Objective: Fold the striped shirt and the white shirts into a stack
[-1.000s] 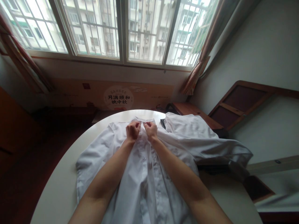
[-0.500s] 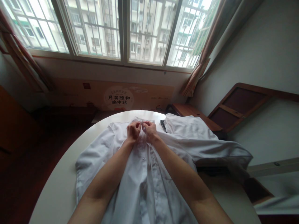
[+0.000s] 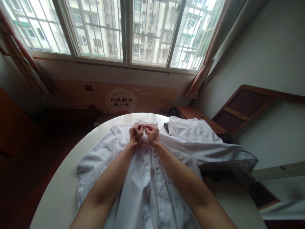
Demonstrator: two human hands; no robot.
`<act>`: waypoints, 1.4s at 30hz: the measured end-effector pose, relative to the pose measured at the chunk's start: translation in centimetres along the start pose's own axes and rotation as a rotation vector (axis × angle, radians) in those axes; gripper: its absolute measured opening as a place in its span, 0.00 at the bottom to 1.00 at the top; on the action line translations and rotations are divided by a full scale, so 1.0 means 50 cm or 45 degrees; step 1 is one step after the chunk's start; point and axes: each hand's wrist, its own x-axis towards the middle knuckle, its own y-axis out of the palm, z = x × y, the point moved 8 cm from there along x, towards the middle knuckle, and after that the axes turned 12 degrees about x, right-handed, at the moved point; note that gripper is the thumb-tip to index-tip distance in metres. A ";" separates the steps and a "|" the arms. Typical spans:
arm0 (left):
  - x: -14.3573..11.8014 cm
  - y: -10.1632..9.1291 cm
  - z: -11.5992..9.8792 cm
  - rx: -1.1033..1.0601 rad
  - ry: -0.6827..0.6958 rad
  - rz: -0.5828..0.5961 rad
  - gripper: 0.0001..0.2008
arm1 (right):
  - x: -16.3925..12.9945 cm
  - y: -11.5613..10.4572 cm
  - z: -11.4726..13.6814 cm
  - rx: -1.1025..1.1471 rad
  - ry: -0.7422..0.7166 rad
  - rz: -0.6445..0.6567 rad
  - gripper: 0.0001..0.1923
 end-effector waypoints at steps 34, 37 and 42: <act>0.005 0.014 0.020 -0.225 -0.155 0.055 0.09 | -0.012 0.017 0.042 -0.179 -0.183 0.099 0.09; 0.006 0.019 0.019 -0.327 -0.174 0.089 0.08 | -0.010 0.023 0.036 -0.176 -0.165 0.108 0.14; 0.006 0.029 0.027 -0.411 -0.238 0.097 0.05 | -0.005 0.024 0.026 -0.245 -0.183 0.085 0.11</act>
